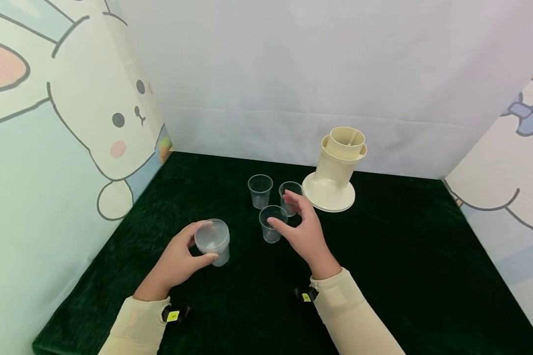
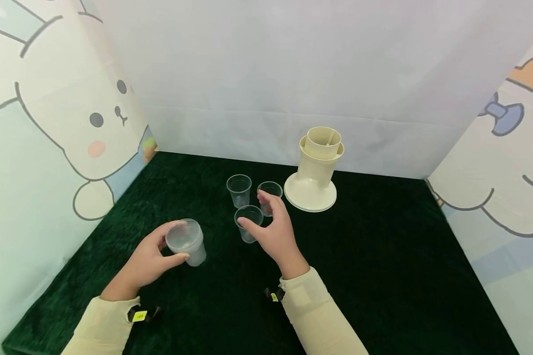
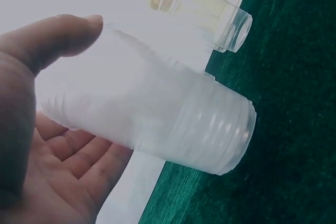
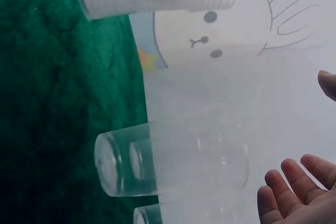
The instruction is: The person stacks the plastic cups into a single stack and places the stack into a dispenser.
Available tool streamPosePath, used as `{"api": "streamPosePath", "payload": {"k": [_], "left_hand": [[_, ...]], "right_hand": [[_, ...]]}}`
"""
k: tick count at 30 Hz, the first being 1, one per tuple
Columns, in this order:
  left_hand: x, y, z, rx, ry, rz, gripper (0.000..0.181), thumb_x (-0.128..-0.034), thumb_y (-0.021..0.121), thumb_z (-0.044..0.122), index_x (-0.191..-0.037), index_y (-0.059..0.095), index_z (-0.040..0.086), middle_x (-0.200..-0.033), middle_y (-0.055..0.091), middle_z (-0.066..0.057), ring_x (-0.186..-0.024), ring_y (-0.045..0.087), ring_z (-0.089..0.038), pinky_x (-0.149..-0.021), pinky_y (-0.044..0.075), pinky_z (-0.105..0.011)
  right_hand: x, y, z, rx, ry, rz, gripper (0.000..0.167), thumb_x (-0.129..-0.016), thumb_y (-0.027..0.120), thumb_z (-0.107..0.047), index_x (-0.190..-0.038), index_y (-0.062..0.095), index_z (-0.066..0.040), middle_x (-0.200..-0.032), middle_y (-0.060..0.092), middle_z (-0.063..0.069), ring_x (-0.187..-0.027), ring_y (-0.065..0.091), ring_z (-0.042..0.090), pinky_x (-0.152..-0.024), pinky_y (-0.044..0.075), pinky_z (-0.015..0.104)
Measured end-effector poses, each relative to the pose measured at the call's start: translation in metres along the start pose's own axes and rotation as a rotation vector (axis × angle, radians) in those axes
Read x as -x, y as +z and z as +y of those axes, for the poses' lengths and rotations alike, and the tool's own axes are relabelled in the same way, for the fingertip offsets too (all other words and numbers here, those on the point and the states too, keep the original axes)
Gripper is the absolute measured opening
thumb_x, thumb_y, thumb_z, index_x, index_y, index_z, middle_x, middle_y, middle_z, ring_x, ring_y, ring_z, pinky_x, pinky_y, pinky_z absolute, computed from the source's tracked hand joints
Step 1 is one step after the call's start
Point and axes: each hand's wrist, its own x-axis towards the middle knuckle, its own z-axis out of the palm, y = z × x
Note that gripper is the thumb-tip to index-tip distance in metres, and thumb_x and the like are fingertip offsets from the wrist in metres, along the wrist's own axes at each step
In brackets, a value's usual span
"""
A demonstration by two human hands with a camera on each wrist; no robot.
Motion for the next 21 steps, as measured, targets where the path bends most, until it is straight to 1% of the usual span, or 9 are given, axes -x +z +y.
{"api": "streamPosePath", "payload": {"k": [3, 5, 9, 12, 17, 19, 21], "left_hand": [[0.000, 0.000, 0.000, -0.001, 0.003, 0.002, 0.067, -0.0876, 0.085, 0.031, -0.145, 0.052, 0.019, -0.138, 0.056, -0.003, -0.122, 0.055, -0.024, -0.105, 0.046, -0.058], [0.000, 0.000, 0.000, -0.003, 0.004, 0.003, 0.067, -0.0877, 0.085, 0.031, -0.145, 0.052, 0.019, -0.138, 0.056, -0.004, -0.121, 0.055, -0.024, -0.105, 0.046, -0.058], [0.001, 0.001, -0.002, -0.009, 0.004, 0.001, 0.067, -0.0880, 0.084, 0.033, -0.145, 0.052, 0.019, -0.138, 0.056, -0.003, -0.121, 0.055, -0.024, -0.104, 0.047, -0.058], [0.001, 0.001, -0.002, -0.007, 0.007, 0.001, 0.067, -0.0878, 0.085, 0.033, -0.145, 0.052, 0.020, -0.138, 0.056, -0.003, -0.121, 0.055, -0.024, -0.104, 0.047, -0.058], [-0.001, 0.000, -0.002, 0.000, 0.011, 0.005, 0.066, -0.0876, 0.085, 0.031, -0.144, 0.053, 0.020, -0.137, 0.056, -0.002, -0.120, 0.055, -0.023, -0.103, 0.047, -0.057], [-0.001, 0.000, -0.002, 0.002, 0.011, 0.002, 0.066, -0.0878, 0.085, 0.031, -0.144, 0.053, 0.020, -0.137, 0.056, -0.002, -0.120, 0.056, -0.023, -0.103, 0.047, -0.057], [-0.001, 0.000, -0.002, 0.004, 0.012, 0.000, 0.066, -0.0880, 0.085, 0.031, -0.144, 0.053, 0.020, -0.138, 0.056, -0.002, -0.120, 0.056, -0.023, -0.104, 0.047, -0.057]], "right_hand": [[0.000, 0.002, 0.007, -0.003, 0.032, -0.013, 0.075, -0.089, 0.083, -0.033, -0.152, 0.046, -0.014, -0.147, 0.050, 0.009, -0.133, 0.047, 0.030, -0.113, 0.036, 0.058], [0.000, 0.003, 0.013, 0.000, 0.060, -0.022, 0.076, -0.089, 0.083, -0.033, -0.152, 0.045, -0.013, -0.148, 0.050, 0.006, -0.133, 0.047, 0.027, -0.113, 0.036, 0.056], [0.001, 0.006, 0.023, 0.019, 0.109, -0.042, 0.076, -0.088, 0.084, -0.034, -0.152, 0.046, -0.017, -0.147, 0.049, -0.001, -0.134, 0.047, 0.021, -0.115, 0.037, 0.051], [0.000, 0.008, 0.030, 0.028, 0.137, -0.061, 0.080, -0.086, 0.086, -0.037, -0.152, 0.044, -0.021, -0.147, 0.048, -0.003, -0.136, 0.046, 0.020, -0.116, 0.037, 0.050], [-0.002, 0.008, 0.038, 0.033, 0.173, -0.082, 0.086, -0.081, 0.088, -0.046, -0.152, 0.043, -0.026, -0.147, 0.049, -0.005, -0.139, 0.046, 0.024, -0.115, 0.037, 0.047], [-0.002, 0.008, 0.041, 0.031, 0.176, -0.087, 0.086, -0.081, 0.088, -0.045, -0.151, 0.044, -0.025, -0.146, 0.050, -0.005, -0.139, 0.046, 0.027, -0.115, 0.038, 0.046], [-0.002, 0.008, 0.043, 0.032, 0.176, -0.090, 0.083, -0.081, 0.088, -0.044, -0.150, 0.045, -0.025, -0.144, 0.052, -0.005, -0.138, 0.048, 0.026, -0.114, 0.039, 0.044]]}}
